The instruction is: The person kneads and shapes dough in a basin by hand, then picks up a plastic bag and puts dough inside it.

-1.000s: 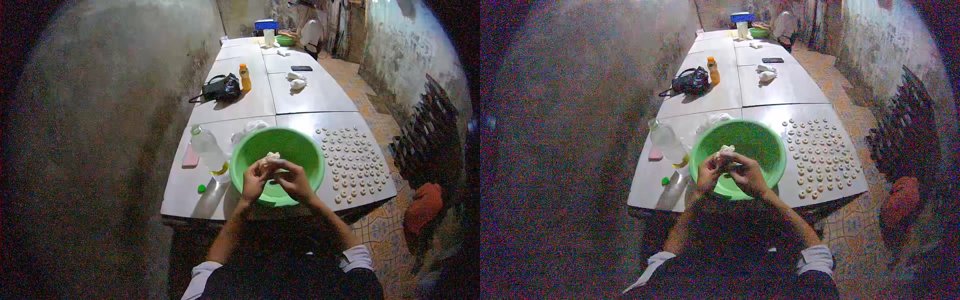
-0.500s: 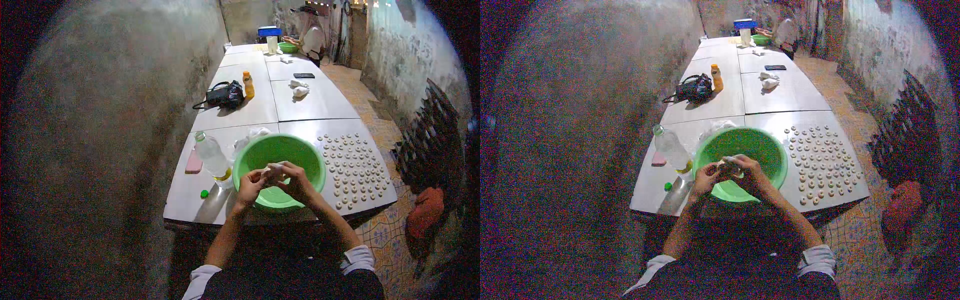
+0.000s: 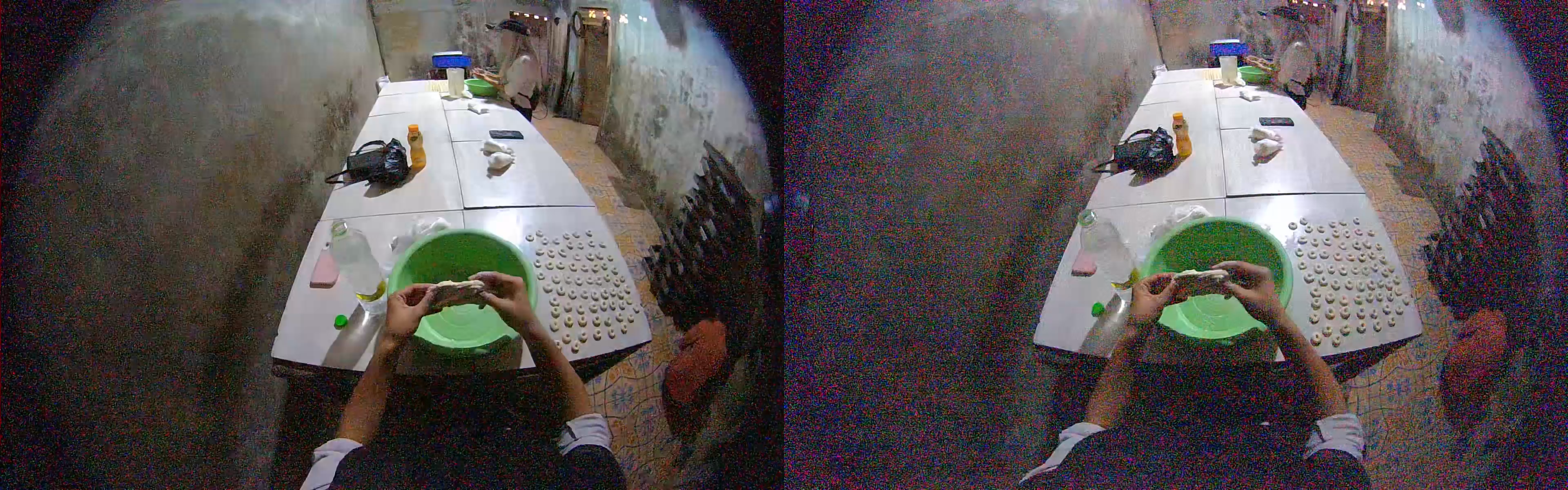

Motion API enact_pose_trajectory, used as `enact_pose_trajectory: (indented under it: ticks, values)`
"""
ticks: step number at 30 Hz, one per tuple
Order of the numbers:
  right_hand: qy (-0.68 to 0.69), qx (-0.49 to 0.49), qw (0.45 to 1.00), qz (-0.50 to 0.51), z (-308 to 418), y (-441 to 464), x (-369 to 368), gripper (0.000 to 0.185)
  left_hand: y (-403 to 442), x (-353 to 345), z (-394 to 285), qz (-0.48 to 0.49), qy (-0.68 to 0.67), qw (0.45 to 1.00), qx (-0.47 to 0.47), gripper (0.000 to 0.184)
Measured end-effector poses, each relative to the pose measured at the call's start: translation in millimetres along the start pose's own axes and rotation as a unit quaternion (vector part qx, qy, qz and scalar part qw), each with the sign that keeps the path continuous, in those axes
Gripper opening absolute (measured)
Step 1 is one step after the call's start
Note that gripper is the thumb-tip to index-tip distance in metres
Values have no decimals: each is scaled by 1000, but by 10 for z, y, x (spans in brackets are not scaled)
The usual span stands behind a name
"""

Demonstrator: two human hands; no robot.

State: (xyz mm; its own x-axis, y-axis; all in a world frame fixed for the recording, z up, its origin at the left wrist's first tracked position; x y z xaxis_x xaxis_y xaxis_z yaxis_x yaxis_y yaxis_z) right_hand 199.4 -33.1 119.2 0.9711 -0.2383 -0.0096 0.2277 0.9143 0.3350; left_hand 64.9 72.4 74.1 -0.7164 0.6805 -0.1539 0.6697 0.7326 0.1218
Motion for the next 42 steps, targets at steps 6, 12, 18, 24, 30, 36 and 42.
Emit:
enact_pose_trajectory:
  ticks: [6,12,18,24,30,36,42]
  values:
    - [42,-41,997,-40,-3,-78,175,28,-56,-43,-93,-9,17,1000,10,21]
    - [12,-50,995,-82,-73,-40,240,31,-36,-190,-67,-36,3,999,-33,23]
    - [-69,-87,994,25,-66,-79,-271,72,11,-281,145,-22,-108,994,15,39]
    - [41,-38,998,22,-126,-93,-366,66,-1,-319,78,11,-46,998,-50,47]
    - [-193,43,980,11,368,39,-191,53,1,-338,-130,42,-78,995,-43,30]
    - [-86,-22,994,57,44,126,-347,46,-3,-428,-135,96,50,994,-20,24]
    - [-146,91,985,1,166,94,-207,31,73,-190,-17,60,48,997,-8,18]
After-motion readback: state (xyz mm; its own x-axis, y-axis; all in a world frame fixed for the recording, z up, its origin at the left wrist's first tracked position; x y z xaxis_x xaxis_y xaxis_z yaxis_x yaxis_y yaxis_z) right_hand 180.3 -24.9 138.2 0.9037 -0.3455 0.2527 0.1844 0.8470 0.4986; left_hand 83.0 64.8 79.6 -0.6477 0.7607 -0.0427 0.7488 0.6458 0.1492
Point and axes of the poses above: each hand's wrist, its own y-axis towards the middle knuckle, its own x-axis out of the back of the hand, z = x × y, the point moved 10 cm from there along y, towards the middle knuckle, and after that the axes turned 1 degree about z, right-handed, at the moved point
